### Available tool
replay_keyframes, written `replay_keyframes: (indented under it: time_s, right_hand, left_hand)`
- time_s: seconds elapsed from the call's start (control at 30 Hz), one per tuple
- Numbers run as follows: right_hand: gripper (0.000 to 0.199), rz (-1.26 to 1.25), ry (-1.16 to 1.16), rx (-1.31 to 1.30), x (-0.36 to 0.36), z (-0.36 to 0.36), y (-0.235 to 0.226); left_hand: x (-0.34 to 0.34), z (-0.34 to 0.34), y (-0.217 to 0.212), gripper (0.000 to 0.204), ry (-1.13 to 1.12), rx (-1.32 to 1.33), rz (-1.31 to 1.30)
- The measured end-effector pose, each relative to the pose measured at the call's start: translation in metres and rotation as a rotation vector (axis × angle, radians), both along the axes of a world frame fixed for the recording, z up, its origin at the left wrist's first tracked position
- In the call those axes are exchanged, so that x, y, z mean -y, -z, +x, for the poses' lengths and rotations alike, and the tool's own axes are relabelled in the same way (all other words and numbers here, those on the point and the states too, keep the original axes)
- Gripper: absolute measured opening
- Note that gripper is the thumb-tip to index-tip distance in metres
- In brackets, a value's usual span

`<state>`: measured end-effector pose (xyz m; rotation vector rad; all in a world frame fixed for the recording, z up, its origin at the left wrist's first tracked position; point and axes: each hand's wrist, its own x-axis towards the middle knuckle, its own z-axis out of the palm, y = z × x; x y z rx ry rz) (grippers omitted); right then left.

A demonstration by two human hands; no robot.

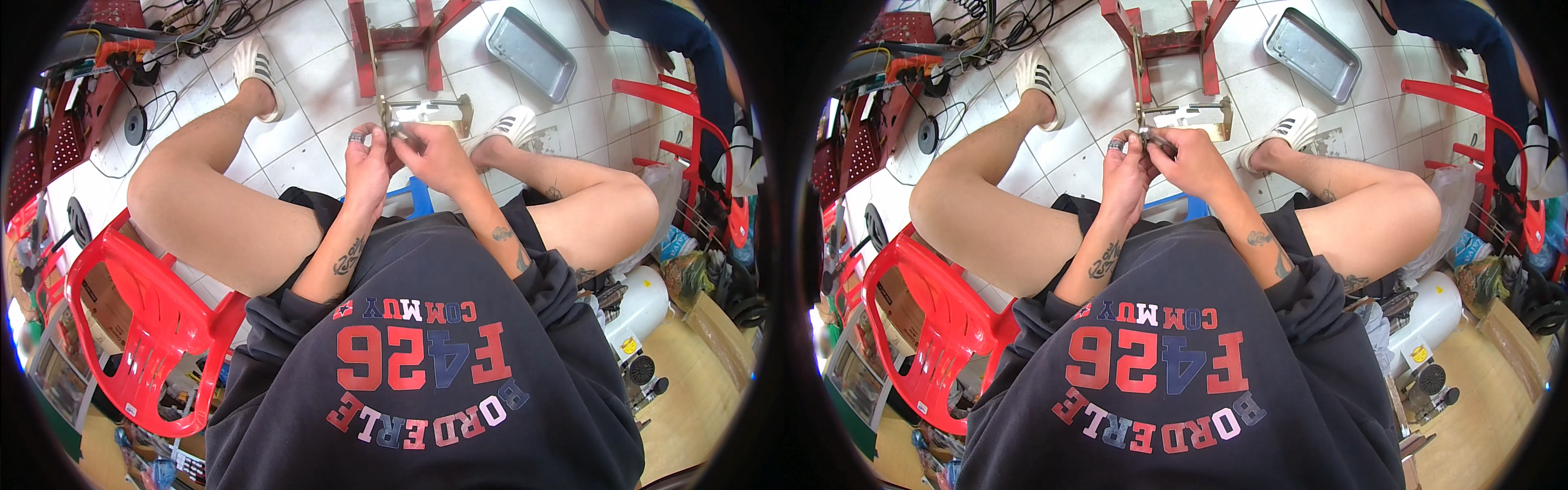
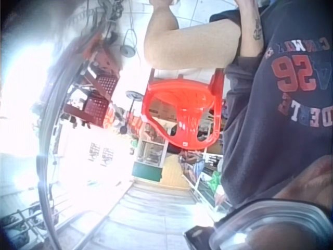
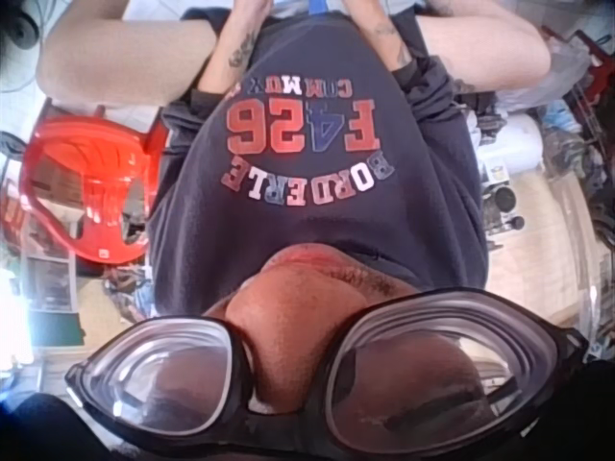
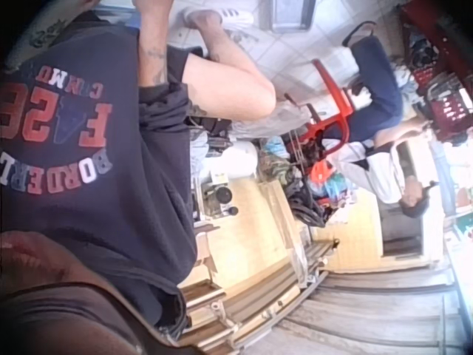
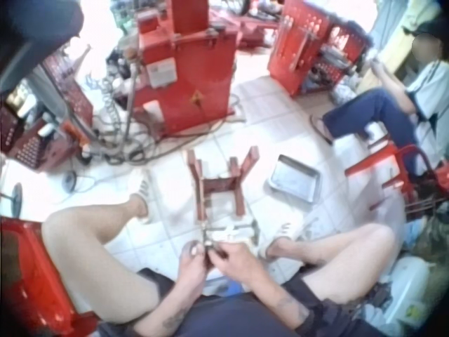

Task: The person sits on a low stool and assembles a metal bracket by inserting a bolt and tightening it with a wrench. They repeatedly adjust the bolt and inspect the fit of the components throughout the process.

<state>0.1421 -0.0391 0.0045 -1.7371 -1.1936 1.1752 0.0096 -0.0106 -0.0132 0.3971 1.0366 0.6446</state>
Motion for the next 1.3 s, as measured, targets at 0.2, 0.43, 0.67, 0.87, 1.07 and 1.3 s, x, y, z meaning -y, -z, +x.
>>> replay_keyframes:
  time_s: [0.2, 0.43, 0.67, 0.87, 1.07, 1.3]
  right_hand:
    - [0.028, -0.011, 0.053, 0.003, 0.001, 0.002, -0.004]
    - [0.028, -0.009, -0.009, 0.023, 0.002, 0.002, 0.0]
    - [0.026, -0.016, 0.008, 0.033, 0.0, 0.001, 0.0]
    - [0.026, -0.053, 0.021, 0.056, 0.002, 0.005, 0.005]
    - [0.027, -0.002, 0.039, -0.018, 0.001, 0.003, 0.009]
    - [0.026, -0.025, 0.088, -0.111, 0.003, 0.002, 0.014]
  left_hand:
    - [-0.001, 0.001, 0.0, 0.021, -0.02, -0.012, 0.0]
    - [0.0, -0.001, 0.002, 0.024, -0.007, -0.019, -0.003]
    - [0.0, -0.001, 0.002, 0.021, 0.011, -0.045, 0.002]
    - [0.0, 0.0, -0.001, 0.019, 0.003, -0.04, -0.004]
    - [0.0, -0.001, 0.002, 0.018, 0.004, -0.033, 0.006]
    - [-0.002, 0.001, -0.006, 0.019, -0.016, -0.012, 0.008]
